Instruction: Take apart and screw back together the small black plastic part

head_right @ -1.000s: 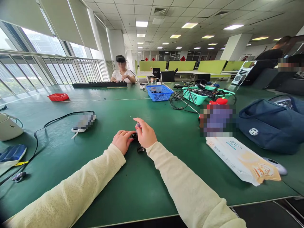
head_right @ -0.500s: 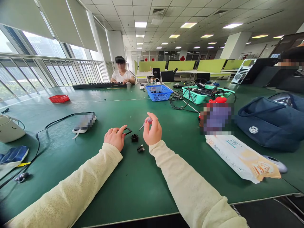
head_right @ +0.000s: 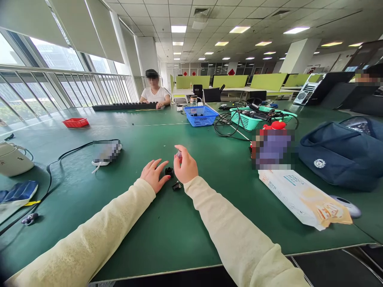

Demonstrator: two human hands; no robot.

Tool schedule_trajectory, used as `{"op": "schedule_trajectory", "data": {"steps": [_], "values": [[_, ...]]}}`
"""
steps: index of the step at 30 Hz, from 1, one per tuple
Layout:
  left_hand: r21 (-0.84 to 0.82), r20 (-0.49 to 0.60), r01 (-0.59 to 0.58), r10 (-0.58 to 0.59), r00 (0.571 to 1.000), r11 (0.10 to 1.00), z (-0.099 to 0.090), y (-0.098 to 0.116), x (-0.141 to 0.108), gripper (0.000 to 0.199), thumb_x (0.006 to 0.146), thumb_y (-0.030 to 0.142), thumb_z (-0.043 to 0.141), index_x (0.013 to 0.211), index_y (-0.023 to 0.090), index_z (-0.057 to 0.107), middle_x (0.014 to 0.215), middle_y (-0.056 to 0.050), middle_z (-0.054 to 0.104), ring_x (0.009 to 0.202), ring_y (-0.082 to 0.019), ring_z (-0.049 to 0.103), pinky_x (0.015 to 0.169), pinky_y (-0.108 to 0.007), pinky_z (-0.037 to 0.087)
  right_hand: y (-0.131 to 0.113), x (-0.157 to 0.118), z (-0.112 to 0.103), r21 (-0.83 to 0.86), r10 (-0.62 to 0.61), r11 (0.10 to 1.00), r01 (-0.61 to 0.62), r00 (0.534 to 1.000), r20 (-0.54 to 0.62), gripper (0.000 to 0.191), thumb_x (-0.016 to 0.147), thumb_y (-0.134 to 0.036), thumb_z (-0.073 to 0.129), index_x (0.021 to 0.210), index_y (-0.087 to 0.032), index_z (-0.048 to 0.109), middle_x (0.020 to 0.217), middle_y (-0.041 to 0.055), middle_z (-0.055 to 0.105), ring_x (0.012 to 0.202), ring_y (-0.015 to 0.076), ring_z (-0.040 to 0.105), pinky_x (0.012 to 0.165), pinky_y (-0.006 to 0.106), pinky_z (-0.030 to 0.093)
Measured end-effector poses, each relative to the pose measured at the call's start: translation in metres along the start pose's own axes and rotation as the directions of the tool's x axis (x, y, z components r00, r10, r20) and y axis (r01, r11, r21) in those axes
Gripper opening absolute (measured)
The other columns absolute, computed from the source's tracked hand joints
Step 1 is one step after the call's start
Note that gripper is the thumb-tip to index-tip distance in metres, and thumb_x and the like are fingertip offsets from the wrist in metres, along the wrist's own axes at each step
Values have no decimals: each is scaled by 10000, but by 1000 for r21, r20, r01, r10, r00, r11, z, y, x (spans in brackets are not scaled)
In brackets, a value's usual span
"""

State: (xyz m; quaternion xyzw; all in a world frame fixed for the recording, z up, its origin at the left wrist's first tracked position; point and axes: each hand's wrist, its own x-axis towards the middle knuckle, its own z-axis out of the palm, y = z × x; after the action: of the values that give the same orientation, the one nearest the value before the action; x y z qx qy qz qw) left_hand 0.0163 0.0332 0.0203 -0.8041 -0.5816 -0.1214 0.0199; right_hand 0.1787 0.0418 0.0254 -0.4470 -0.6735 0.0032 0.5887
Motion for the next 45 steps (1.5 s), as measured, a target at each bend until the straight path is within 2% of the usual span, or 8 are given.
{"op": "schedule_trajectory", "data": {"steps": [6, 16, 27, 31, 34, 37, 41, 45], "values": [[-111, 136, -39, 55, 989, 993, 4, 0, 5, 458, 908, 403, 522, 1359, 329, 498, 1431, -43, 535, 1401, -369, 330, 1124, -622, 252, -2, -2, 3, 73, -43, 997, 40, 998, 40, 302, 912, -231, 453, 1209, -210, 504, 958, 71, 694, 703, 154, 641, 693, 299, 560], [5, 121, 131, -131, 984, 991, -6, -9, 2, 295, 910, 274, 509, 1196, 316, 567, 1309, -33, 627, 1259, -277, 484, 978, -467, 444, -1, 0, -3, 72, -35, 997, 35, 999, -6, 290, 906, -234, 454, 1190, -203, 506, 886, 58, 693, 655, 146, 619, 666, 299, 555], [191, 151, 517, -546, 824, 834, -38, -110, -7, 362, 829, 281, 526, 1182, 299, 604, 1203, -113, 657, 1139, -338, 568, 867, -456, 499, 1, -2, -3, 82, -12, 997, 11, 1000, 17, 296, 898, -228, 456, 1190, -215, 506, 872, 47, 681, 665, 149, 616, 662, 299, 548], [190, -22, 556, -563, 826, 809, -45, -123, -11, 417, 843, 298, 503, 1250, 279, 589, 1286, -130, 615, 1174, -379, 537, 895, -519, 478, 2, -1, -4, 67, 2, 998, -2, 1000, -7, 298, 896, -225, 455, 1188, -214, 511, 875, 51, 681, 644, 146, 608, 649, 295, 541], [153, -148, 417, -396, 906, 896, -47, -97, -10, 450, 856, 359, 536, 1294, 260, 568, 1350, -105, 585, 1241, -347, 493, 1002, -496, 435, 2, -1, -3, 57, 18, 998, -16, 999, -35, 299, 892, -227, 455, 1184, -206, 516, 878, 56, 680, 638, 147, 609, 643, 292, 537], [50, -151, 28, -20, 988, 998, -39, -49, -8, 385, 883, 378, 543, 1235, 246, 627, 1314, -79, 624, 1252, -279, 497, 1100, -423, 372, 4, 0, -2, 39, 58, 998, -54, 995, -87, 296, 887, -233, 456, 1173, -201, 527, 866, 58, 674, 630, 150, 606, 634, 293, 528], [-90, -35, -495, 494, 869, 864, -14, 6, -13, 507, 853, 513, 596, 1304, 281, 591, 1386, -64, 577, 1327, -288, 444, 1144, -446, 328, 7, 2, -2, 46, 136, 990, -130, 976, -172, 305, 879, -239, 456, 1170, -188, 531, 849, 58, 664, 622, 157, 595, 628, 300, 517], [-144, 122, -584, 600, 791, 799, 9, 25, -16, 600, 859, 570, 564, 1389, 294, 509, 1492, -93, 467, 1390, -329, 382, 1141, -527, 319, 10, 4, -3, 57, 190, 982, -182, 960, -208, 314, 864, -237, 461, 1163, -176, 535, 838, 59, 658, 620, 161, 585, 624, 301, 506]]}}
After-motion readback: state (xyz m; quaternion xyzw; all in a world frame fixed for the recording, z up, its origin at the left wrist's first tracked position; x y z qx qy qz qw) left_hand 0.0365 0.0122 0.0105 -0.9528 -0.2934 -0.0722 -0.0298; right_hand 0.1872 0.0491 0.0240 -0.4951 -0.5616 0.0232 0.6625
